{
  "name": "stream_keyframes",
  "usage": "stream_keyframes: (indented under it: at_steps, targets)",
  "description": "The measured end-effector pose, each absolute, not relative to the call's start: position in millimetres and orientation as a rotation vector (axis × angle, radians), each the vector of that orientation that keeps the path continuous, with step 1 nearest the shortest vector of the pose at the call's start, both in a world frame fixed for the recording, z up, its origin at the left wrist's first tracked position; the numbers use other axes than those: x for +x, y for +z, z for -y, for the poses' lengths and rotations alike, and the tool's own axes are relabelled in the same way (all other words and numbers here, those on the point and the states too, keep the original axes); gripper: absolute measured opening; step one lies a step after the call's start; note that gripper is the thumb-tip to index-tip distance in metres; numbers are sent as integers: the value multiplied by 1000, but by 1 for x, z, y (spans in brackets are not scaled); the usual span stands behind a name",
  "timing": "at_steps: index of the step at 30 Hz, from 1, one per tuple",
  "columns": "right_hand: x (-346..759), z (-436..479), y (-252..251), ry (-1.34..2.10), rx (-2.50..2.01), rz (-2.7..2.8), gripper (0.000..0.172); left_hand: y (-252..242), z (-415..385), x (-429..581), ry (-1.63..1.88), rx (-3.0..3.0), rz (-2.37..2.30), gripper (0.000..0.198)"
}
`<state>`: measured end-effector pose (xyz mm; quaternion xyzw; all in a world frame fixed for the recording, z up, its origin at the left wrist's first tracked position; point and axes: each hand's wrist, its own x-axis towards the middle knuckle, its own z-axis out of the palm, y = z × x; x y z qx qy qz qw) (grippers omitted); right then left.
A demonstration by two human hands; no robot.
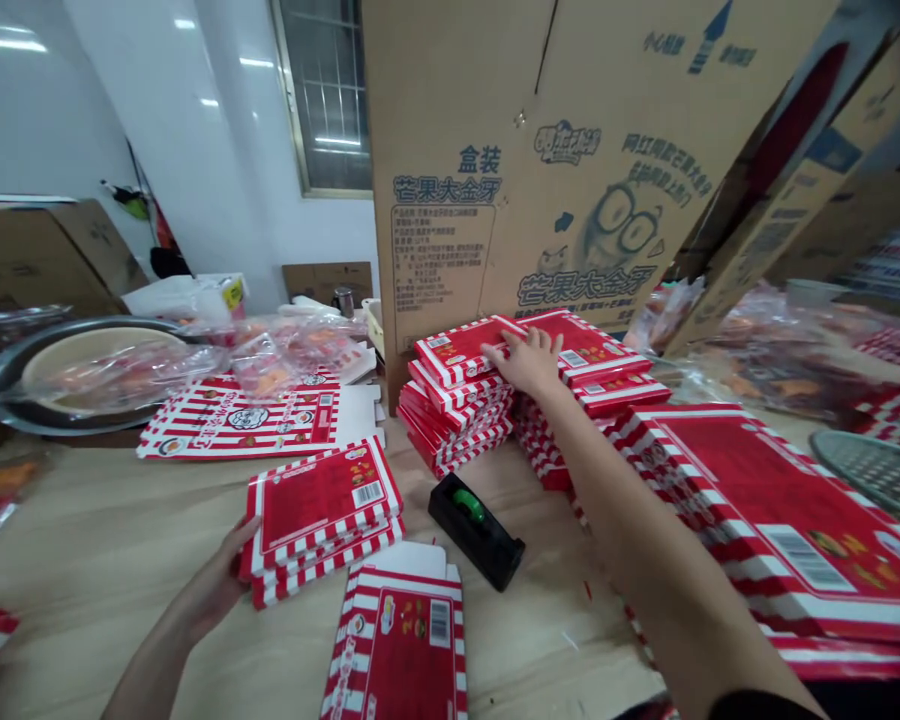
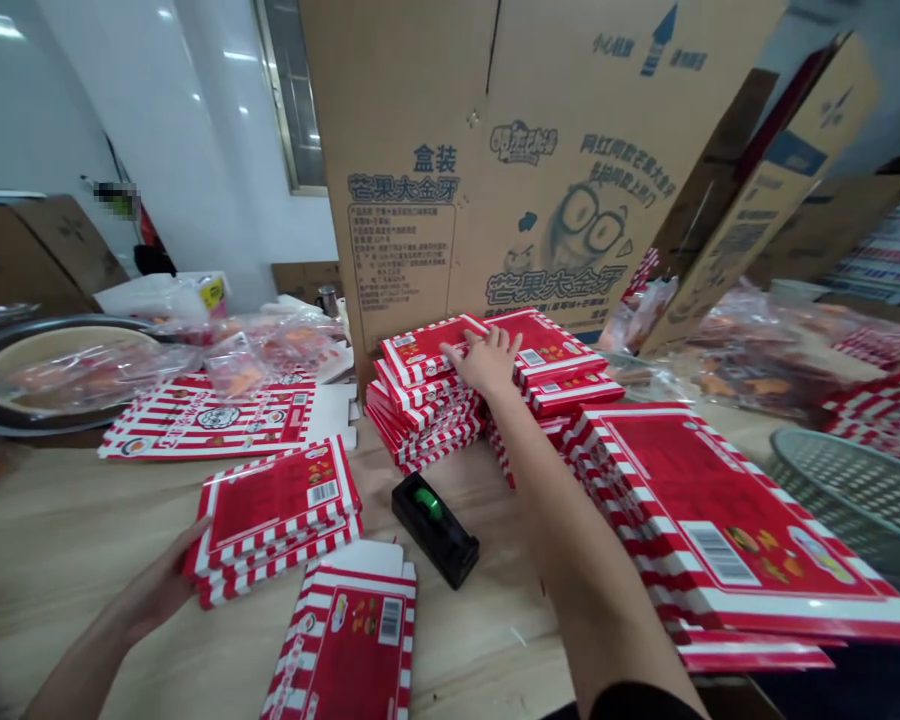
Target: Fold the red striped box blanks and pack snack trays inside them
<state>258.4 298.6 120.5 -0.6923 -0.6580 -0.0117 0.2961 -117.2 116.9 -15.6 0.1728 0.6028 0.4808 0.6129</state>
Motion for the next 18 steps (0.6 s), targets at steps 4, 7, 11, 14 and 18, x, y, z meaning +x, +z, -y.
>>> stream_keyframes:
  at_steps: [4, 7, 11, 14, 18]
  targets:
    - [247, -301, 101, 47, -1760, 1838, 53, -21, -119, -113, 1110, 355, -1386, 48]
    - [254, -295, 107, 123, -1735, 1761, 47, -24, -119, -110, 1113, 341, -1406, 46]
    - [241, -255, 103, 273, -1565, 1678, 45, -21, -116, -117, 1135, 311, -1488, 42]
    - [185, -206, 59, 610, -1362, 1758, 44, -16, -110, -132, 1137, 275, -1516, 40]
    - [97, -163, -13, 1243, -1116, 1730, 47, -13, -97, -143, 1177, 255, -1474, 38]
